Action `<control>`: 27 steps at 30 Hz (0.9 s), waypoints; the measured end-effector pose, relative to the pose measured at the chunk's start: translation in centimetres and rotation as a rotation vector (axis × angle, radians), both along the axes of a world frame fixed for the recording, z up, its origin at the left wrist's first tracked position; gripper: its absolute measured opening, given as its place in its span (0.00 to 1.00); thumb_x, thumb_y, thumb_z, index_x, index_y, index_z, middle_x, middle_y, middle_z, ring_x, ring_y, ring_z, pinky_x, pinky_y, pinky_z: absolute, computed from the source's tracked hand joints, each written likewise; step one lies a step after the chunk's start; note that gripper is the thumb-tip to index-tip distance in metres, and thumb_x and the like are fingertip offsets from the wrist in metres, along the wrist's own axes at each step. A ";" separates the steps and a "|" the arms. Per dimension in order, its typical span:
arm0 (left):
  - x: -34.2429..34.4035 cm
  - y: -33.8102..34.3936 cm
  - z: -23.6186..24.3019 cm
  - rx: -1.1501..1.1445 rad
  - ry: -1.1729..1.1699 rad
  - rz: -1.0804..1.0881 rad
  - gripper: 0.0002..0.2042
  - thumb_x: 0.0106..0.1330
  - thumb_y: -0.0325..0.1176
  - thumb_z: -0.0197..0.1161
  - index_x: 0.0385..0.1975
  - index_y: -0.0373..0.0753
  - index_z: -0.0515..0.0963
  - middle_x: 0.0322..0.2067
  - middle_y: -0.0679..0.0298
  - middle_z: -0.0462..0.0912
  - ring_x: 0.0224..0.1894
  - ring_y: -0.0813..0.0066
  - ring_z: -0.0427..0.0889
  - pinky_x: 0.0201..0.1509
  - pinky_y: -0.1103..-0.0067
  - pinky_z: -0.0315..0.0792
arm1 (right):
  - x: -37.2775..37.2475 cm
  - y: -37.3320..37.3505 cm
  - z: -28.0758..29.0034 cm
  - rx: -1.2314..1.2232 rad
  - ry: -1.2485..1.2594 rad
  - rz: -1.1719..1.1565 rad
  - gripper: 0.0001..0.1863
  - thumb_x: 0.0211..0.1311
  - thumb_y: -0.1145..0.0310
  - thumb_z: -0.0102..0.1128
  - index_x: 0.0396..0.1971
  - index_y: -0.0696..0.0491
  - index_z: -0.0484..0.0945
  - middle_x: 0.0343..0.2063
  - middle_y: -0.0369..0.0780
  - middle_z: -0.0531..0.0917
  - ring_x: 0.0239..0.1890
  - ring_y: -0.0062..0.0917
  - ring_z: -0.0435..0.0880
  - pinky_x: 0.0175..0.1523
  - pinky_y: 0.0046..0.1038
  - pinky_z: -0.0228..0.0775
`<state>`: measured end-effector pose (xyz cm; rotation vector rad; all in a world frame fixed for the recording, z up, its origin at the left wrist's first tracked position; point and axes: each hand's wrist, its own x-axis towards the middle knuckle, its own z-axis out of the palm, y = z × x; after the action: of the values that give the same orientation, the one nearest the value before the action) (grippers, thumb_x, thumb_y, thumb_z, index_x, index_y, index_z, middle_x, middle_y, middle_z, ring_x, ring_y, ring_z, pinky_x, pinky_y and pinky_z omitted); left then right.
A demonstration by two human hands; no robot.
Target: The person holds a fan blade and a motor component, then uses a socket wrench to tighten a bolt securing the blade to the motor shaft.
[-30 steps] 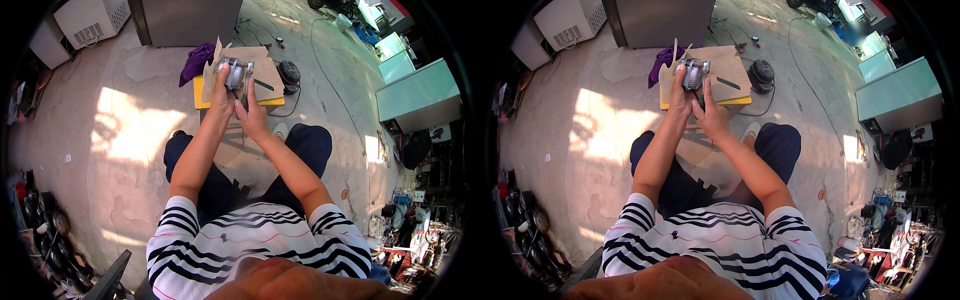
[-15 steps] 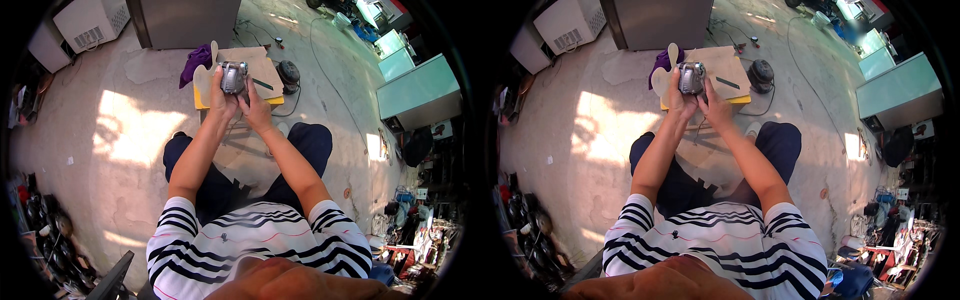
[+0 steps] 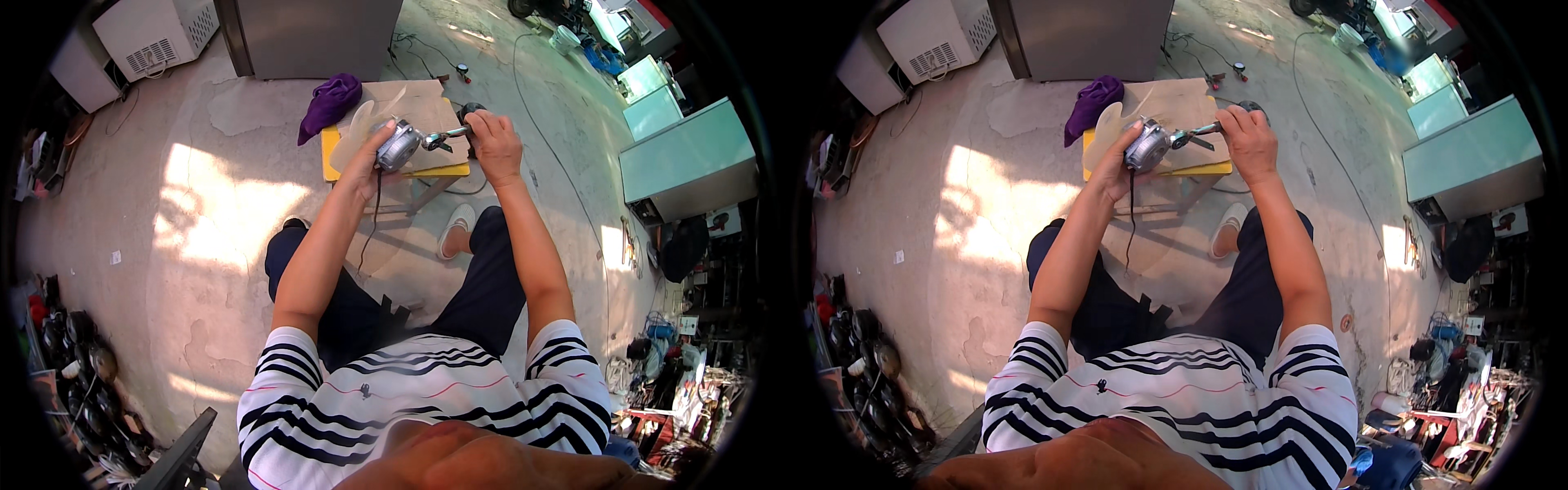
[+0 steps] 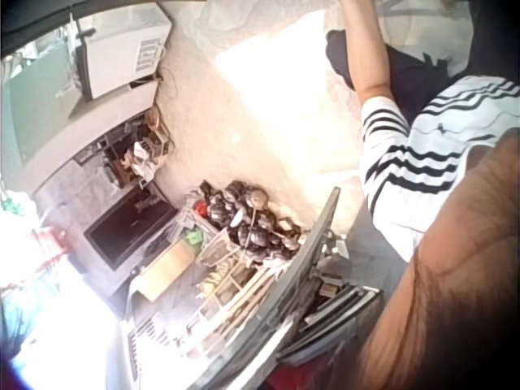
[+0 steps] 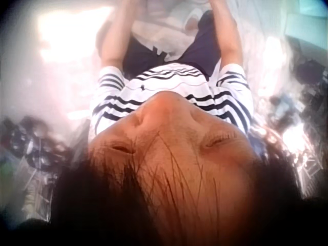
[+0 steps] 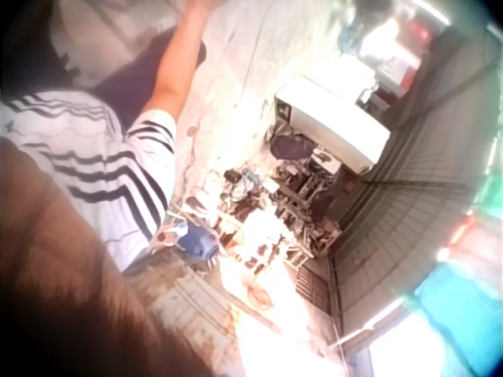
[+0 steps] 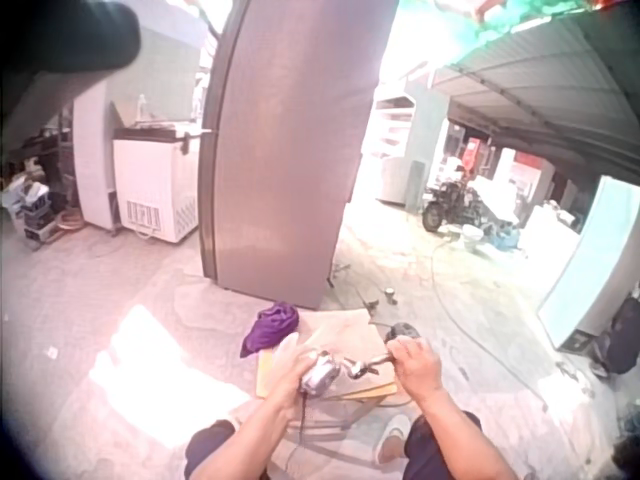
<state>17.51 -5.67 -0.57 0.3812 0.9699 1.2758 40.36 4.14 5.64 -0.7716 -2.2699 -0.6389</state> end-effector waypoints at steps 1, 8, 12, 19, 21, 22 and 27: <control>-0.3 0.1 -0.3 -0.004 0.012 0.033 0.34 0.51 0.67 0.68 0.52 0.49 0.76 0.44 0.66 0.81 0.45 0.70 0.79 0.51 0.67 0.72 | 0.0 -0.4 -0.1 -0.016 0.053 -0.013 0.18 0.50 0.68 0.67 0.44 0.43 0.76 0.38 0.29 0.80 0.36 0.26 0.78 0.36 0.28 0.75; -0.6 0.5 -0.7 0.124 -0.041 0.262 0.29 0.57 0.60 0.68 0.51 0.46 0.76 0.43 0.67 0.82 0.44 0.78 0.79 0.44 0.75 0.75 | -2.8 -8.2 0.1 -1.117 0.546 0.184 0.16 0.74 0.54 0.50 0.43 0.53 0.72 0.28 0.36 0.81 0.29 0.22 0.77 0.33 0.24 0.69; 0.9 -0.3 1.8 0.315 0.054 0.378 0.29 0.57 0.52 0.71 0.54 0.41 0.73 0.45 0.66 0.80 0.47 0.78 0.78 0.50 0.77 0.71 | -3.9 -12.0 1.8 -1.887 0.819 0.217 0.17 0.75 0.53 0.46 0.43 0.53 0.72 0.28 0.34 0.80 0.20 0.13 0.65 0.26 0.17 0.56; 0.9 0.2 1.3 0.441 0.210 0.459 0.32 0.55 0.48 0.73 0.55 0.34 0.72 0.46 0.61 0.78 0.48 0.71 0.77 0.54 0.75 0.70 | -4.4 -12.6 2.9 -2.222 1.003 0.411 0.17 0.76 0.55 0.46 0.43 0.54 0.72 0.27 0.34 0.77 0.16 0.07 0.57 0.19 0.12 0.45; 0.5 0.7 0.3 0.433 0.245 0.467 0.34 0.53 0.49 0.74 0.54 0.33 0.72 0.46 0.60 0.78 0.48 0.71 0.77 0.54 0.75 0.70 | -4.2 -12.3 3.2 -2.291 1.060 0.443 0.16 0.76 0.55 0.46 0.43 0.55 0.72 0.27 0.33 0.76 0.16 0.07 0.57 0.18 0.11 0.45; 0.3 0.9 -0.2 0.428 0.263 0.470 0.34 0.52 0.49 0.74 0.54 0.33 0.72 0.46 0.59 0.78 0.48 0.71 0.77 0.54 0.75 0.70 | -4.0 -12.1 3.6 -2.335 1.097 0.463 0.16 0.76 0.56 0.46 0.43 0.55 0.72 0.26 0.33 0.76 0.16 0.07 0.57 0.18 0.11 0.44; 0.5 0.4 0.6 0.474 0.320 0.433 0.36 0.51 0.51 0.75 0.53 0.32 0.71 0.46 0.58 0.78 0.49 0.70 0.77 0.55 0.75 0.69 | -2.2 -10.5 4.4 -2.586 1.216 0.598 0.18 0.77 0.57 0.45 0.46 0.59 0.69 0.25 0.31 0.71 0.16 0.06 0.57 0.16 0.10 0.45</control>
<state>18.06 -5.27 0.05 0.7904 1.0457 1.8885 38.16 -6.39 10.01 -0.6838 -0.6651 2.6005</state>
